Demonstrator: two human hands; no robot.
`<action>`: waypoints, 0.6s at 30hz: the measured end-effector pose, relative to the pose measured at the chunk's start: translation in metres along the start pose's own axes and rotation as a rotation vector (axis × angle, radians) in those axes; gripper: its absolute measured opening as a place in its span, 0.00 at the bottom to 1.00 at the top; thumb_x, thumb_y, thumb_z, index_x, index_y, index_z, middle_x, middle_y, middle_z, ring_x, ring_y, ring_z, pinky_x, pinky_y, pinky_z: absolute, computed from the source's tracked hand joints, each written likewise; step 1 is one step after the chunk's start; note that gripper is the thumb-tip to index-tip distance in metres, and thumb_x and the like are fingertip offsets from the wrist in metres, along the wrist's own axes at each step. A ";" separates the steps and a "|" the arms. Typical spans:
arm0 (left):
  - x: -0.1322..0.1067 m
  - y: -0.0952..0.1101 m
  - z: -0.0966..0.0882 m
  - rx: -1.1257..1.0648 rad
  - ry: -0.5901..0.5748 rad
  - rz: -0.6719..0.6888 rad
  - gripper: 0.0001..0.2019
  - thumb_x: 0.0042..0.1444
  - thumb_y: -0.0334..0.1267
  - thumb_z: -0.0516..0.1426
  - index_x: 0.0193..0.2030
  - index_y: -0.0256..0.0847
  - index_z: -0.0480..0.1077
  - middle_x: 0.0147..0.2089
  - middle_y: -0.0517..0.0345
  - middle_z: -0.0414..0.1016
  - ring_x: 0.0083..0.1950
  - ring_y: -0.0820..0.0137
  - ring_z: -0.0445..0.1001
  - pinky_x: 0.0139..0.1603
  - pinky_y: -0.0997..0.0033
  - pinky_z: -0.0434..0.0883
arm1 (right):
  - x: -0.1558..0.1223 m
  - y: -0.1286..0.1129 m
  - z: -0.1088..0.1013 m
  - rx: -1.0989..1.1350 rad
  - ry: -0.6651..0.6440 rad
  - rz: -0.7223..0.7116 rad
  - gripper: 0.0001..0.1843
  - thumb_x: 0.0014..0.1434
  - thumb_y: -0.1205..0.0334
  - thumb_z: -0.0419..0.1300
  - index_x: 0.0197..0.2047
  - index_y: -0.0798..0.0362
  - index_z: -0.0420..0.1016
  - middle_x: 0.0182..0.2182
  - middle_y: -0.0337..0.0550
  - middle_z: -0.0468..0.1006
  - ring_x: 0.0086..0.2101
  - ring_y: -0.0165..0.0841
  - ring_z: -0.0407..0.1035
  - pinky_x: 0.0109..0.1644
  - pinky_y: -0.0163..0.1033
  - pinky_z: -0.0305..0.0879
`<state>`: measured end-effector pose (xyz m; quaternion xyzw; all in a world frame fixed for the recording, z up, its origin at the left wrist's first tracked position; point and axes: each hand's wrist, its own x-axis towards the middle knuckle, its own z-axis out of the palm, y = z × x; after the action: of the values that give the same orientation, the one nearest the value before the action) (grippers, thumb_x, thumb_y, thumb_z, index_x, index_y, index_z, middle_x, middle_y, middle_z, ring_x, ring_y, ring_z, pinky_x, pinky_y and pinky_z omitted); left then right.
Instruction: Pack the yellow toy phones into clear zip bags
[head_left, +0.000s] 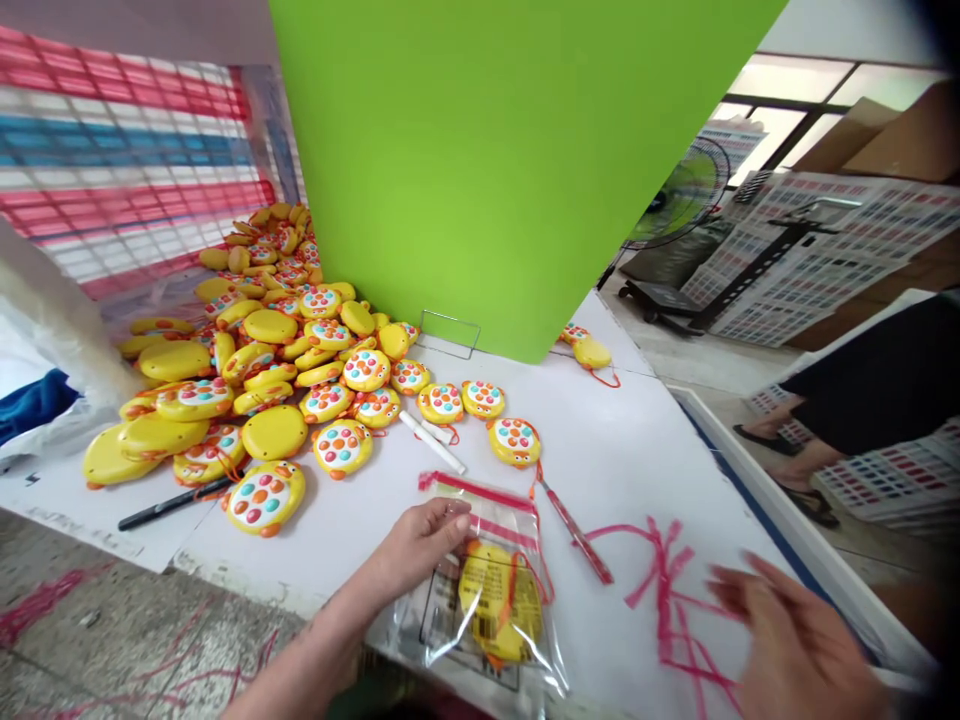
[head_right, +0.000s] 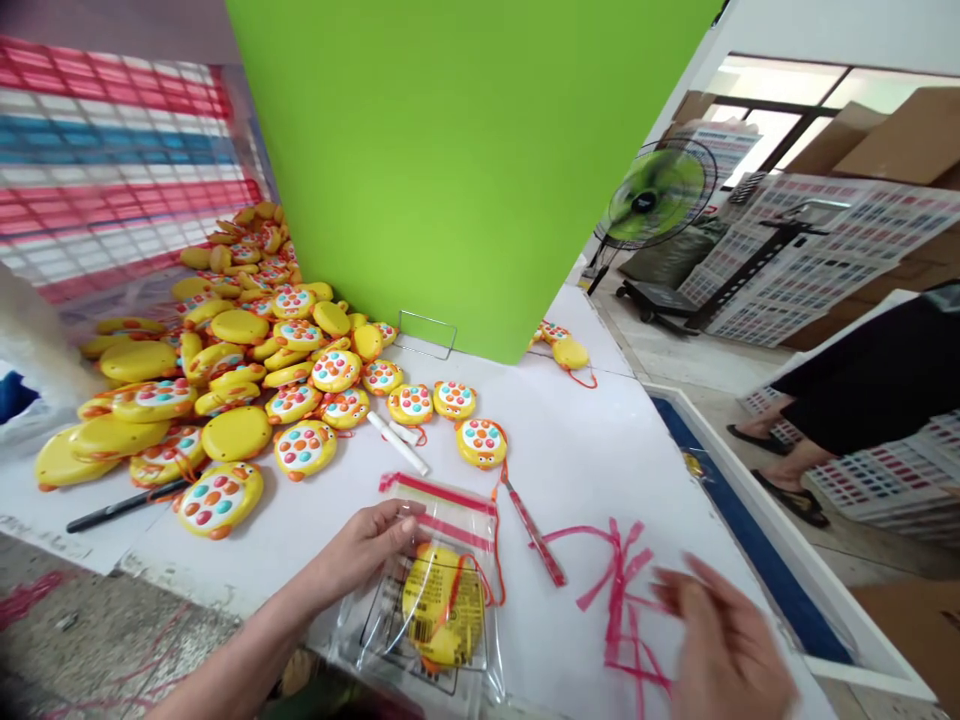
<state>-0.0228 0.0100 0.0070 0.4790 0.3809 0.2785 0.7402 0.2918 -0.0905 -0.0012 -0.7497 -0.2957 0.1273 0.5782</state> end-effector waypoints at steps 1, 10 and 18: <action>0.000 0.000 0.001 0.024 -0.001 0.013 0.26 0.51 0.56 0.58 0.45 0.35 0.68 0.35 0.55 0.71 0.36 0.68 0.72 0.32 0.71 0.70 | -0.005 -0.004 0.013 -0.054 -0.087 0.001 0.24 0.52 0.45 0.60 0.45 0.54 0.76 0.32 0.47 0.79 0.31 0.38 0.72 0.33 0.41 0.69; 0.001 -0.004 0.005 -0.030 0.052 -0.012 0.19 0.49 0.51 0.60 0.37 0.36 0.67 0.34 0.58 0.71 0.33 0.71 0.70 0.32 0.71 0.68 | -0.041 -0.030 0.101 -0.075 -0.885 -0.061 0.15 0.52 0.49 0.61 0.35 0.51 0.78 0.28 0.41 0.80 0.31 0.38 0.73 0.35 0.40 0.68; 0.000 -0.003 0.002 -0.206 0.025 -0.047 0.24 0.45 0.49 0.62 0.45 0.34 0.69 0.39 0.51 0.76 0.39 0.66 0.75 0.37 0.69 0.69 | -0.041 -0.022 0.076 0.140 -0.795 0.160 0.19 0.51 0.50 0.63 0.42 0.53 0.77 0.28 0.43 0.80 0.26 0.34 0.69 0.28 0.36 0.62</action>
<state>-0.0211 0.0082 0.0051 0.3878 0.3706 0.3048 0.7870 0.2121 -0.0514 -0.0090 -0.6216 -0.4274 0.4715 0.4568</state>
